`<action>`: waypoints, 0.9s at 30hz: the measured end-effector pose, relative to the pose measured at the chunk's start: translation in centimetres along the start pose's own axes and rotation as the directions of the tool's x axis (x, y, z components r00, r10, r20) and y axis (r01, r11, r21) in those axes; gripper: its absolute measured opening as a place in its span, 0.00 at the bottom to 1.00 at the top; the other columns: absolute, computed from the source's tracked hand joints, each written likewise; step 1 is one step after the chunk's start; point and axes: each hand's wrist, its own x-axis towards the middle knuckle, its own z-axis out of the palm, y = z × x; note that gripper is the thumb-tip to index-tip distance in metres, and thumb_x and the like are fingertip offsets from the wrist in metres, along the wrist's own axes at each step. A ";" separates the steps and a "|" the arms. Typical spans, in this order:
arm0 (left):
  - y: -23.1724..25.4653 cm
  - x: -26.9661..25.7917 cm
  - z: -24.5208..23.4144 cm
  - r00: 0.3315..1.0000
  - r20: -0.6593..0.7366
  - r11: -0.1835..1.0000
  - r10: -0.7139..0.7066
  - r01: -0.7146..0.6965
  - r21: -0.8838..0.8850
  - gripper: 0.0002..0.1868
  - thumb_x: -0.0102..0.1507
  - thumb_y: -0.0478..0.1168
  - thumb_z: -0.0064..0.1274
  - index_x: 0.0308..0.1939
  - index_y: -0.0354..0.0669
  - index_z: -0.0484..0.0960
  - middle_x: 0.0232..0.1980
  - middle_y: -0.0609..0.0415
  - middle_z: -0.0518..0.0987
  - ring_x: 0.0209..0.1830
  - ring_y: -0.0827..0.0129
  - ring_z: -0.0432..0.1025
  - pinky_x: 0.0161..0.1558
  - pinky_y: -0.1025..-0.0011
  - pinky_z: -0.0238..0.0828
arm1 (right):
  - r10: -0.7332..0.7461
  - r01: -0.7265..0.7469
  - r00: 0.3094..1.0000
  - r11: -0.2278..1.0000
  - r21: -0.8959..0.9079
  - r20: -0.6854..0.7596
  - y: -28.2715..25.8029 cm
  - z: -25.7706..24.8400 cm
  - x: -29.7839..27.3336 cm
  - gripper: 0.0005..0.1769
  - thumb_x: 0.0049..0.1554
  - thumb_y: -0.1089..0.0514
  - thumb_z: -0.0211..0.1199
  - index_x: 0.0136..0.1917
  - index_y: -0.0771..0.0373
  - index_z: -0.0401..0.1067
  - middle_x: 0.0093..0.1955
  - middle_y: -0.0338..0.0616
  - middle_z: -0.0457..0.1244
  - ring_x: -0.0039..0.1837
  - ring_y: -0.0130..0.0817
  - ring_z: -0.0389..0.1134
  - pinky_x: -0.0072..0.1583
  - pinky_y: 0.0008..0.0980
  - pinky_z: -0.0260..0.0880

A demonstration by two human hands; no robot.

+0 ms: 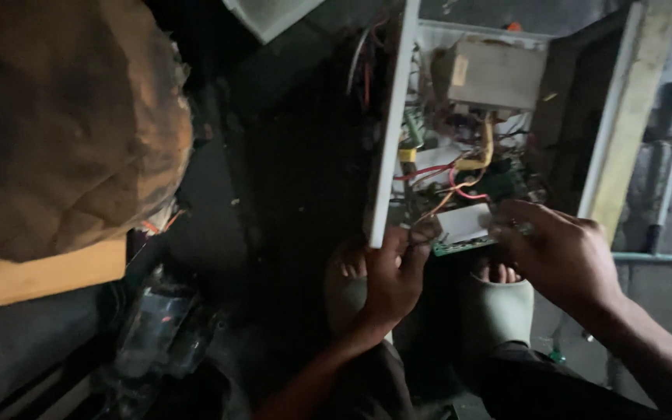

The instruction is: Repairing an electronic device by examining internal components and reconnecting wires.

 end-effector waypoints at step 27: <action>-2.9 -2.5 0.1 0.978 0.010 0.977 -0.209 0.210 -0.028 0.32 0.60 0.28 0.56 0.69 0.38 0.65 0.53 0.48 0.83 0.56 0.67 0.75 0.61 0.69 0.68 | 0.371 -0.327 0.929 0.789 0.520 0.021 -1.3 9.5 -6.1 0.12 0.59 0.56 0.69 0.48 0.69 0.80 0.40 0.44 0.72 0.41 0.26 0.68 0.44 0.30 0.69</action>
